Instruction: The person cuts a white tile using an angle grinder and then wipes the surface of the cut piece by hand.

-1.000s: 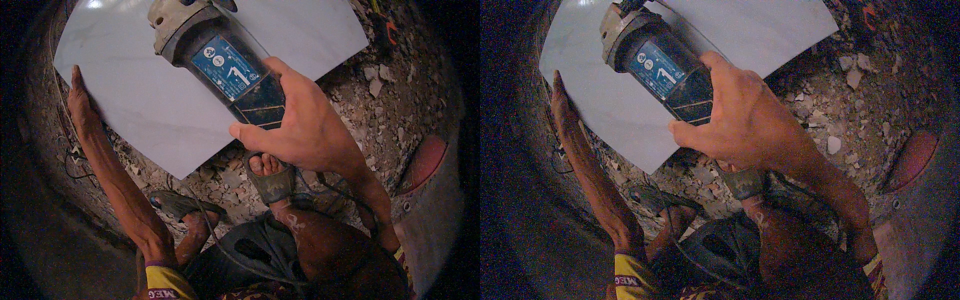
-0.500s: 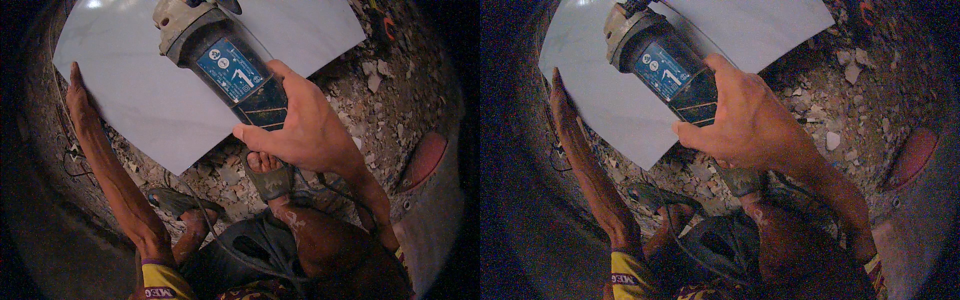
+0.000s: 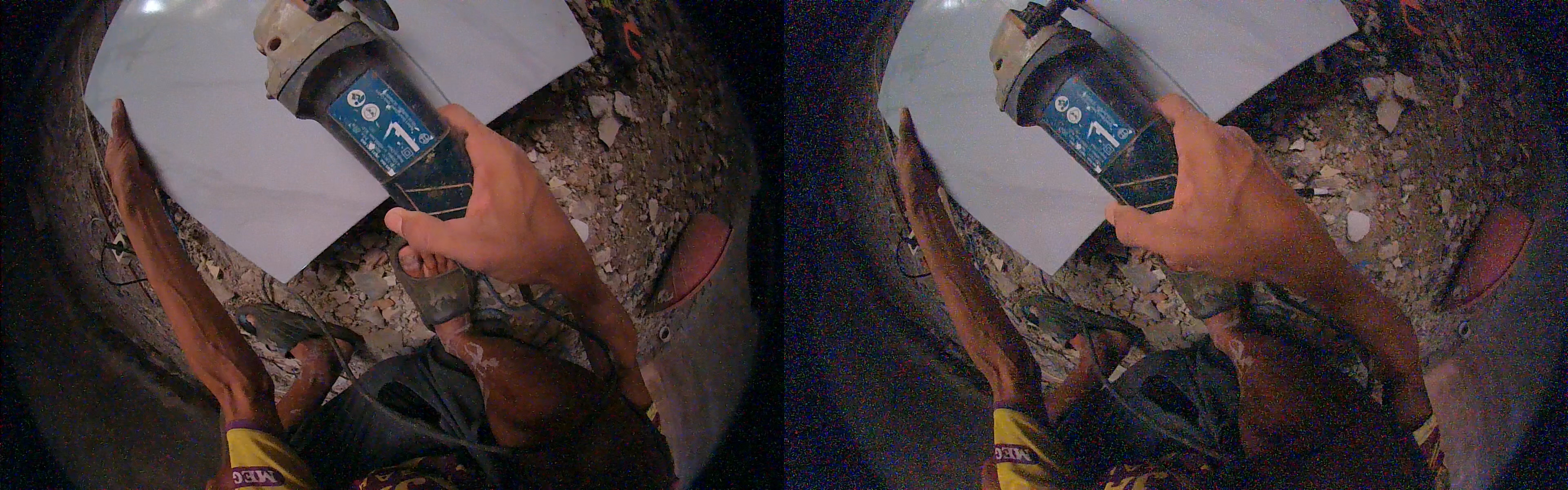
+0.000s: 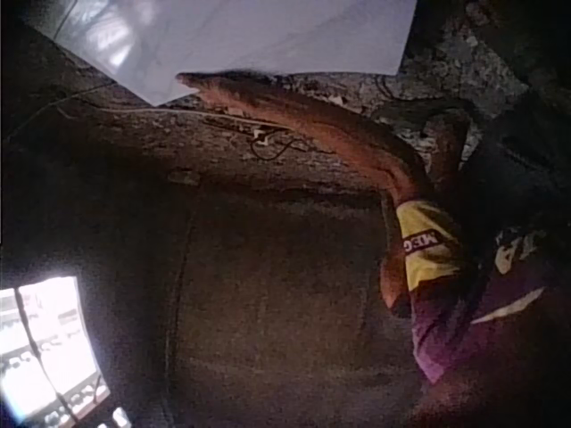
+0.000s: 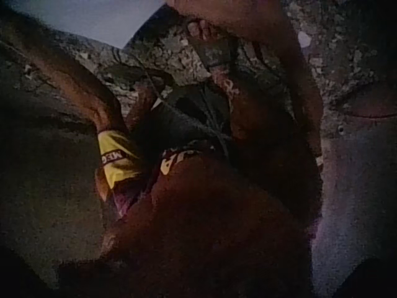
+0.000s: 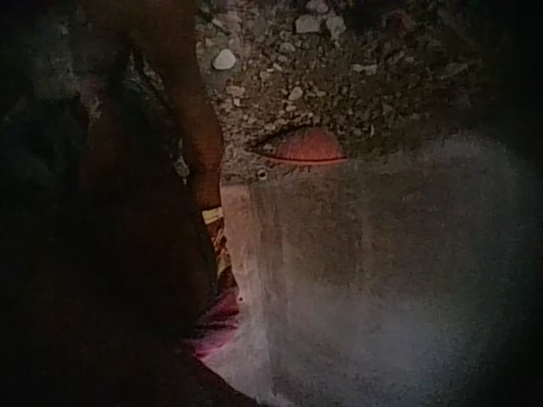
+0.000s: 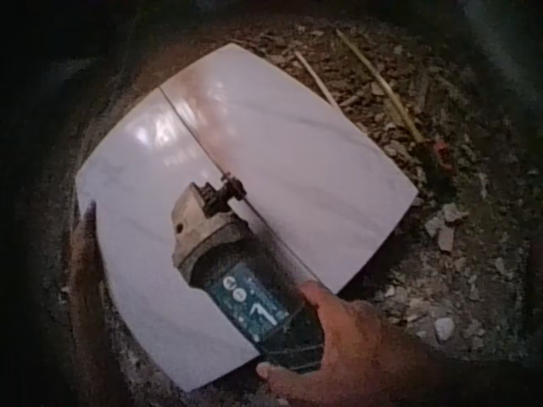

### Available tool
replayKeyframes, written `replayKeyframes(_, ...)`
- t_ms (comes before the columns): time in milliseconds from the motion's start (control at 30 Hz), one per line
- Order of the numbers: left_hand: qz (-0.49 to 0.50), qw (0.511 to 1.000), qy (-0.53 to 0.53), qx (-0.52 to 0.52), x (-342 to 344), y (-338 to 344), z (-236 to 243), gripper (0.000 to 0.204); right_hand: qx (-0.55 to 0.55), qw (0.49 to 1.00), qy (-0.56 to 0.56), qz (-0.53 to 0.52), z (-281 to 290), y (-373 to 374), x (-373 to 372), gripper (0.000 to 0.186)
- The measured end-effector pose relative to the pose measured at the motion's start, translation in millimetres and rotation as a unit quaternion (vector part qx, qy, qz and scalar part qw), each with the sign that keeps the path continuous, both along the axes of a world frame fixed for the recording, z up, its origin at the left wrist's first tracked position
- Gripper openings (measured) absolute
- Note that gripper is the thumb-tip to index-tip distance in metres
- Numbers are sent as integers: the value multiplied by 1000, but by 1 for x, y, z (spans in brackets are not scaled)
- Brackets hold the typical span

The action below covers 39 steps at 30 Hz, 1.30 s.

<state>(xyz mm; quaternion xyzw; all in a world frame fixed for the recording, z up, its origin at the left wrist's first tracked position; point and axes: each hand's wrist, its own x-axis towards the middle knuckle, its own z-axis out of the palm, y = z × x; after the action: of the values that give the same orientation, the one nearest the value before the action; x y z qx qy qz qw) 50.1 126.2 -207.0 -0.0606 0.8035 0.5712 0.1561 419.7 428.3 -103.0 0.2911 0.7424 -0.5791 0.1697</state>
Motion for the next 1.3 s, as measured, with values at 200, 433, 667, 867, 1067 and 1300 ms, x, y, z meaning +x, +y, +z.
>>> replayKeyframes(200, 9, 998, -28, 51, -3, -2, -1, 75, 23, 1000, 11, 8, -1, -3, 8, 64)
replayKeyframes(433, 16, 1000, 6, -17, 5, 6, 7, 74, -2, 1000, 18, -4, -1, -2, 16, 71)
replayKeyframes(667, 15, 1000, 6, 6, 4, 4, 5, 72, -27, 999, 31, -13, 3, -1, 21, 79)
replayKeyframes(867, 9, 1000, -6, 17, -2, -1, 0, 73, -22, 1000, 12, -7, -1, -2, 30, 76)
replayKeyframes(1067, 7, 999, -15, 43, -13, -8, -6, 72, -3, 999, 38, -27, 2, -6, 33, 69)
replayKeyframes(1300, 19, 999, -14, 49, -9, -7, -7, 71, 1, 1000, 10, -2, 0, -5, 41, 62)
